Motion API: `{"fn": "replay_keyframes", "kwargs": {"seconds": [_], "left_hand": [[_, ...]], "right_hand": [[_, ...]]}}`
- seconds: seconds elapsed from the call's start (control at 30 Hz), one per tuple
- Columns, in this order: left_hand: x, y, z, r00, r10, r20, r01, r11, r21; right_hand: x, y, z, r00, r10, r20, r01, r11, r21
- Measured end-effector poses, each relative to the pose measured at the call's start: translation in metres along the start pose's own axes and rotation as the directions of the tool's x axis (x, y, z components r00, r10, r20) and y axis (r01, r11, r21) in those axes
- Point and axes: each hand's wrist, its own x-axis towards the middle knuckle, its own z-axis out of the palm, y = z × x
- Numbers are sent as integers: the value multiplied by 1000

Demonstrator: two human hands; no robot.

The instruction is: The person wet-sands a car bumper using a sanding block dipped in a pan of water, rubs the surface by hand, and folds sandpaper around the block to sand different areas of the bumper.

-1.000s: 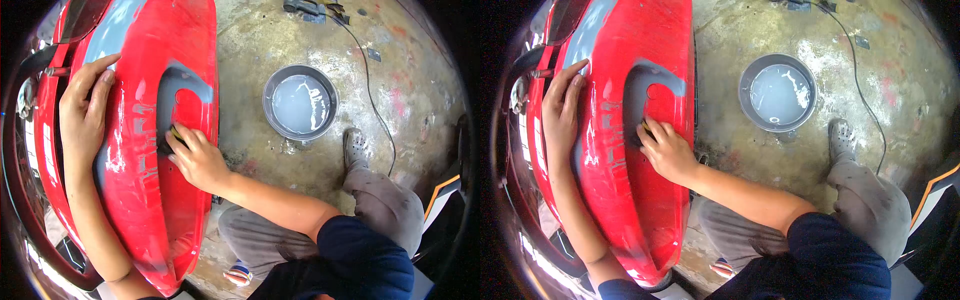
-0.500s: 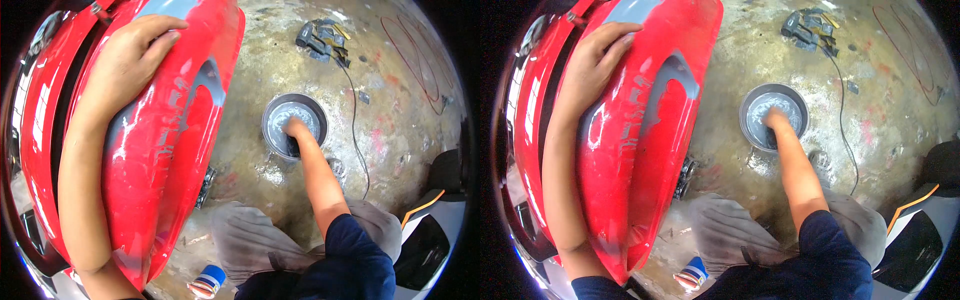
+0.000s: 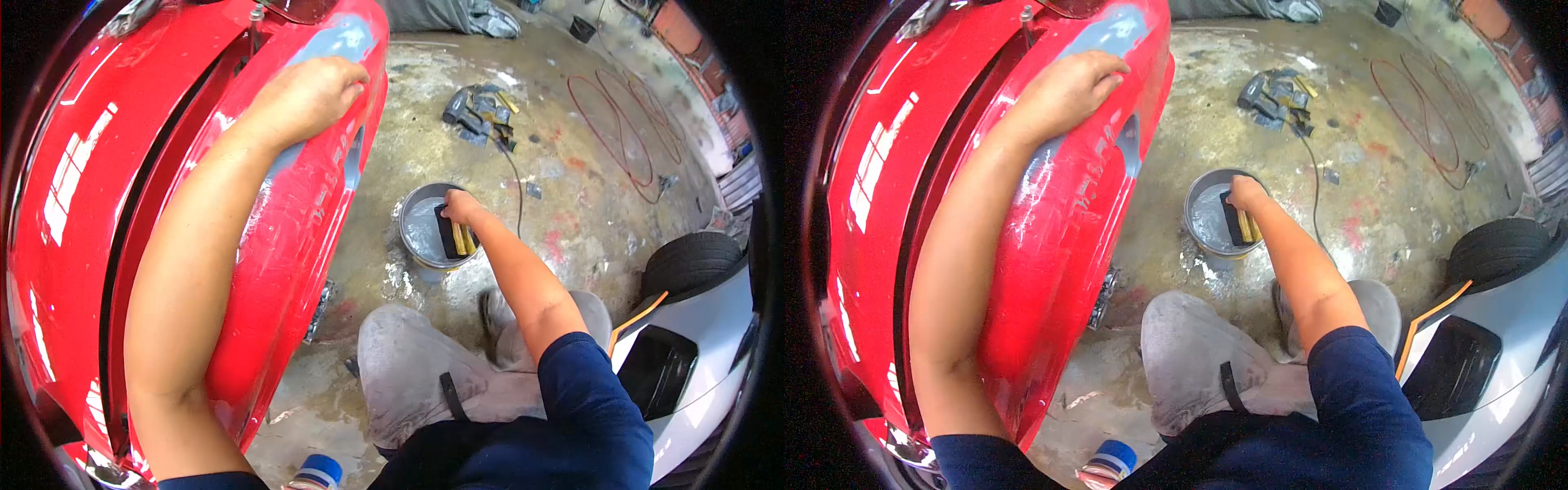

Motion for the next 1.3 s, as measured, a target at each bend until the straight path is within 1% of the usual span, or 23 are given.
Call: {"fn": "replay_keyframes", "kwargs": {"seconds": [0.1, 0.13, 0.23, 0.33, 0.43, 0.47, 0.53, 0.6, 0.63, 0.67, 0.7, 0.77, 0.8, 0.9, 0.93, 1.03, 1.07, 1.1, 1.17, 1.2, 1.23, 1.27, 1.3], "left_hand": [[2, 6, -6, 999, -12, 41, 12, 1000, 9], [2, 17, -16, 989, -93, 115, 92, 996, 16], [-2, 16, -13, 995, -58, 85, 56, 998, 20], [-1, 23, -18, 997, -59, 41, 55, 994, 92], [0, 27, -14, 998, -65, -19, 68, 969, 238], [1, 24, -11, 999, -15, -40, 26, 959, 283], [-1, 18, -3, 996, 62, -64, -35, 930, 365], [1, 20, -1, 998, 51, -46, -27, 907, 420], [0, 20, 1, 999, 40, -33, -21, 893, 450], [0, 17, 4, 996, 66, -54, -31, 872, 488], [-3, 21, 1, 1000, -8, -7, 10, 880, 475], [3, 29, -6, 987, -129, 95, 75, 896, 438], [1, 31, -5, 996, -80, 45, 44, 849, 527], [6, 44, -5, 988, -151, 15, 107, 762, 639], [8, 45, -4, 984, -179, 22, 127, 774, 621], [11, 43, -7, 963, -264, 45, 186, 780, 598], [11, 42, -7, 953, -298, 53, 207, 771, 602], [12, 43, -7, 943, -326, 64, 223, 766, 603], [8, 48, 5, 973, -222, -70, 211, 713, 668], [4, 49, 17, 979, -155, -132, 203, 689, 696], [0, 57, 38, 956, -147, -254, 280, 716, 639], [-1, 87, 64, 908, -232, -349, 397, 744, 538], [-5, 115, 90, 886, -316, -340, 438, 811, 389]], "right_hand": [[-17, -34, -56, 989, -74, 130, 97, 978, -184], [-25, -45, -72, 981, -86, 173, 123, 967, -221], [-55, -68, -94, 998, -61, -5, 61, 995, -80], [-87, -82, -125, 994, -106, 5, 106, 994, 33], [-52, -43, -90, 954, -293, 65, 272, 936, 222], [-39, -35, -80, 952, -265, 156, 212, 933, 290], [-7, -24, -66, 915, -287, 284, 226, 947, 227], [27, -16, -52, 865, -298, 403, 228, 950, 214], [42, -7, -35, 867, -348, 357, 275, 931, 240], [62, 10, -12, 852, -399, 339, 361, 916, 172], [73, 21, 12, 831, -450, 326, 439, 892, 110], [71, 21, 12, 759, -380, 528, 449, 894, -2], [74, 25, 16, 724, -337, 602, 447, 893, -39], [87, 25, 19, 588, -469, 659, 592, 805, 46], [74, 18, 3, 680, -474, 559, 535, 842, 64], [34, -4, -50, 759, -523, 387, 531, 842, 97], [22, -7, -61, 806, -487, 336, 469, 872, 139], [11, -6, -63, 805, -488, 337, 432, 872, 232], [5, -6, -70, 814, -491, 311, 350, 842, 411], [13, 4, -54, 778, -582, 235, 413, 756, 508], [19, 7, -54, 736, -637, 227, 432, 702, 567], [27, 8, -56, 692, -689, 213, 449, 643, 620], [32, 10, -58, 648, -737, 194, 459, 580, 673]]}}
